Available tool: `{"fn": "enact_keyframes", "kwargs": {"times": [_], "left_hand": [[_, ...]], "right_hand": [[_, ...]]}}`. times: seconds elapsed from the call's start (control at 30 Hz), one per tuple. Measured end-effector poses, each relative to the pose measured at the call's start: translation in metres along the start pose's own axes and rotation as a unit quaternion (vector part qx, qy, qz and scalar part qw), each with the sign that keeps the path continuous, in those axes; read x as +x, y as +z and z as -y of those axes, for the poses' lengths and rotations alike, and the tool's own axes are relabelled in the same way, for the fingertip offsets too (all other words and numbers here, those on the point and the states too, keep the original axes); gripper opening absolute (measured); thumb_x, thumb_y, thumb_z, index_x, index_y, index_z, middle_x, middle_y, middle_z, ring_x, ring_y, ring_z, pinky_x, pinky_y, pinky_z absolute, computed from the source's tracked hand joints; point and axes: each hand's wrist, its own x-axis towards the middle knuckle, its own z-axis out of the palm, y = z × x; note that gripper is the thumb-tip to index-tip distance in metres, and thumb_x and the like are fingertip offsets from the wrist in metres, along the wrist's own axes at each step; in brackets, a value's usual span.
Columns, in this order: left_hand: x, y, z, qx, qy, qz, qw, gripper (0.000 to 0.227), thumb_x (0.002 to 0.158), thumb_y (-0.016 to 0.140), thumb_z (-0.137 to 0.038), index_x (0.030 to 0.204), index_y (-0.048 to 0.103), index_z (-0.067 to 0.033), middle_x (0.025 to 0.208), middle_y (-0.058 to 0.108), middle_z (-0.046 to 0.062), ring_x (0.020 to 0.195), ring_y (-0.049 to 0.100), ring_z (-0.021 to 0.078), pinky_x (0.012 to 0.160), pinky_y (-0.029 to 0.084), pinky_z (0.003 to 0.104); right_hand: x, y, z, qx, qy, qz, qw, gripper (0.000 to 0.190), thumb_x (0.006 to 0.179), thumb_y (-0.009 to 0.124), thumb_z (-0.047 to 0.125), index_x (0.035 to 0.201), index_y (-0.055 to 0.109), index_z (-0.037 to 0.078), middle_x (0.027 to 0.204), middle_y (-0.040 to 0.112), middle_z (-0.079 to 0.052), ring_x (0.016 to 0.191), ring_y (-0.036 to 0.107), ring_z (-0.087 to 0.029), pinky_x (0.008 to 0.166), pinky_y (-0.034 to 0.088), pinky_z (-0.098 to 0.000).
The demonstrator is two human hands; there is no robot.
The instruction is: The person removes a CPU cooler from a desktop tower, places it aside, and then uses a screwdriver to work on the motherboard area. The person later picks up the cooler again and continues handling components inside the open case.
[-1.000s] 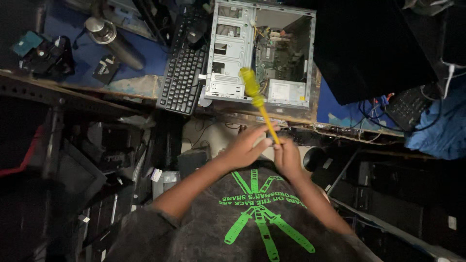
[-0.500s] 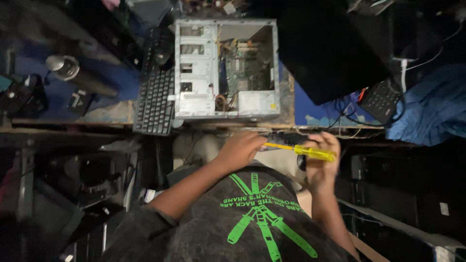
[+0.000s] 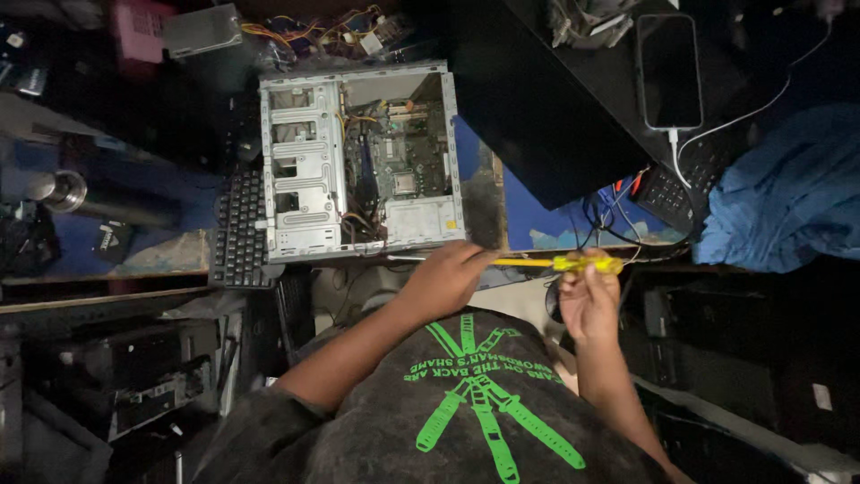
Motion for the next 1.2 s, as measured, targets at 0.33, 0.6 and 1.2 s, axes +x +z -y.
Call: {"fn": "enact_keyframes", "kwargs": {"times": [0.33, 0.6, 1.2], "left_hand": [[0.024, 0.025, 0.006, -0.069, -0.064, 0.179, 0.979, 0.039, 0.092, 0.06, -0.006, 0.13, 0.063, -0.0125, 0.114, 0.071, 0.019, 0.101, 0.07, 0.0398, 0.084, 0.056, 0.049], [0.013, -0.009, 0.055, -0.018, -0.06, -0.006, 0.998, 0.02, 0.089, 0.07, -0.01, 0.11, 0.068, -0.0074, 0.114, 0.07, 0.013, 0.107, 0.064, 0.035, 0.092, 0.052, 0.046], [-0.033, -0.005, 0.116, 0.094, -0.166, -0.155, 0.969, 0.025, 0.091, 0.065, -0.008, 0.114, 0.062, 0.001, 0.123, 0.058, 0.024, 0.12, 0.055, 0.0434, 0.107, 0.045, 0.051]], "right_hand": [[0.004, -0.017, -0.039, -0.189, 0.177, 0.048, 0.965, 0.017, 0.1, 0.064, 0.008, 0.113, 0.062, -0.003, 0.098, 0.071, -0.019, 0.087, 0.073, -0.028, 0.079, 0.061, -0.0436], [0.016, -0.002, -0.016, -0.232, 0.058, 0.024, 0.971, 0.02, 0.104, 0.061, 0.011, 0.112, 0.067, -0.007, 0.096, 0.073, -0.021, 0.087, 0.074, -0.029, 0.083, 0.063, -0.0439], [0.155, -0.018, -0.103, -0.831, -0.162, 0.33, 0.417, 0.044, 0.084, 0.067, 0.006, 0.127, 0.07, 0.016, 0.143, 0.062, -0.013, 0.124, 0.061, -0.035, 0.105, 0.049, -0.0444]]}}
